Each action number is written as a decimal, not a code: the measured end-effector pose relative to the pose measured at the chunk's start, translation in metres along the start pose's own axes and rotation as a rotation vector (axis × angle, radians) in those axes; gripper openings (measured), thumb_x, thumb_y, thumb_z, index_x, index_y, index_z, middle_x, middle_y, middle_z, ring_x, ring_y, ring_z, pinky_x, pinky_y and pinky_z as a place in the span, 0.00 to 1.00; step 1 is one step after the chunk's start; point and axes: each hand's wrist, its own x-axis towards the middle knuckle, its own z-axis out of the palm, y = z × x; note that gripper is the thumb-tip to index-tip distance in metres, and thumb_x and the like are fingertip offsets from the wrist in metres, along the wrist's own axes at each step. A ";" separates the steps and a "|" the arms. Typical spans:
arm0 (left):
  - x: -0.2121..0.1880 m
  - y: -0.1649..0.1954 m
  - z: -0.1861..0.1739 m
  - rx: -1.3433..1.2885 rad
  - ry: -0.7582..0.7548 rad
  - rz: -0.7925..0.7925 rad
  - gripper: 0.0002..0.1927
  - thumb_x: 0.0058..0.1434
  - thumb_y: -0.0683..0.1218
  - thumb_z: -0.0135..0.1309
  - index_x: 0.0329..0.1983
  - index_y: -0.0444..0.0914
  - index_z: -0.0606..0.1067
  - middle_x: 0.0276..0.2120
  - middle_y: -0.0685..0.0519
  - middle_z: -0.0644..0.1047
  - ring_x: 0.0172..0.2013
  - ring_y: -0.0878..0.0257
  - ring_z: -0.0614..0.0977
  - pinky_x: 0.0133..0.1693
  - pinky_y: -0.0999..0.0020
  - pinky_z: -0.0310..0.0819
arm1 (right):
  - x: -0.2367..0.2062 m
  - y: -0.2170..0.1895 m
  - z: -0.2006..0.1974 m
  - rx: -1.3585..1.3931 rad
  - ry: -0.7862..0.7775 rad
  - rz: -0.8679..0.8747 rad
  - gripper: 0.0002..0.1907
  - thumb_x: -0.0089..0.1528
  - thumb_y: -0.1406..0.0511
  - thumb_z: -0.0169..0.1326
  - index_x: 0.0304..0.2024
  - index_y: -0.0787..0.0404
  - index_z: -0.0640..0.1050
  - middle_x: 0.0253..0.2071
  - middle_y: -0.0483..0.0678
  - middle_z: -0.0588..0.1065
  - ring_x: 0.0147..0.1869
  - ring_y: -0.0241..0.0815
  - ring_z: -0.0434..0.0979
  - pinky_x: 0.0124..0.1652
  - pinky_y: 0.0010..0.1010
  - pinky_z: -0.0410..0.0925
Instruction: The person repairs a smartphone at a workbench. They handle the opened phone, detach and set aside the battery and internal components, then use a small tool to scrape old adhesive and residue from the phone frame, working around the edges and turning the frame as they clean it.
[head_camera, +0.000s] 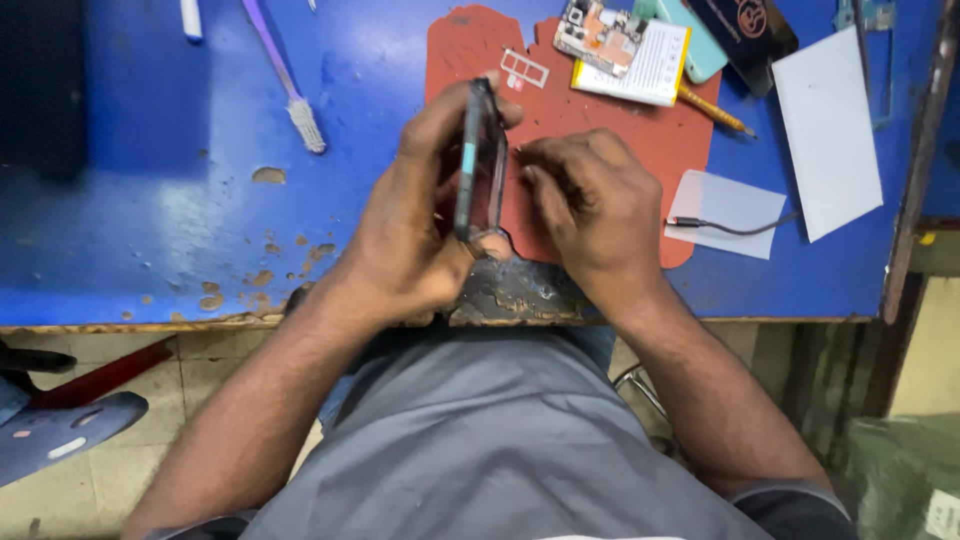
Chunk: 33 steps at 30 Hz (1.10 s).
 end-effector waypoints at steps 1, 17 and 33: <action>0.000 0.001 -0.001 -0.024 -0.002 -0.008 0.48 0.62 0.45 0.65 0.77 0.40 0.48 0.69 0.44 0.66 0.69 0.54 0.72 0.69 0.62 0.73 | 0.001 0.001 0.000 0.009 -0.014 0.017 0.07 0.66 0.75 0.62 0.46 0.66 0.79 0.41 0.52 0.77 0.42 0.45 0.79 0.40 0.32 0.72; 0.005 -0.004 -0.006 -0.016 -0.047 -0.010 0.39 0.67 0.33 0.55 0.77 0.39 0.51 0.68 0.44 0.66 0.70 0.53 0.71 0.74 0.62 0.66 | 0.006 0.012 0.003 -0.015 -0.078 0.010 0.09 0.63 0.74 0.63 0.44 0.66 0.78 0.39 0.52 0.73 0.42 0.50 0.76 0.41 0.37 0.70; 0.000 -0.008 -0.007 -0.117 -0.043 -0.085 0.45 0.69 0.46 0.67 0.77 0.43 0.49 0.71 0.47 0.67 0.66 0.62 0.72 0.67 0.67 0.76 | 0.011 0.012 0.001 -0.020 -0.111 0.003 0.07 0.63 0.73 0.63 0.42 0.66 0.78 0.39 0.52 0.74 0.42 0.50 0.76 0.42 0.38 0.70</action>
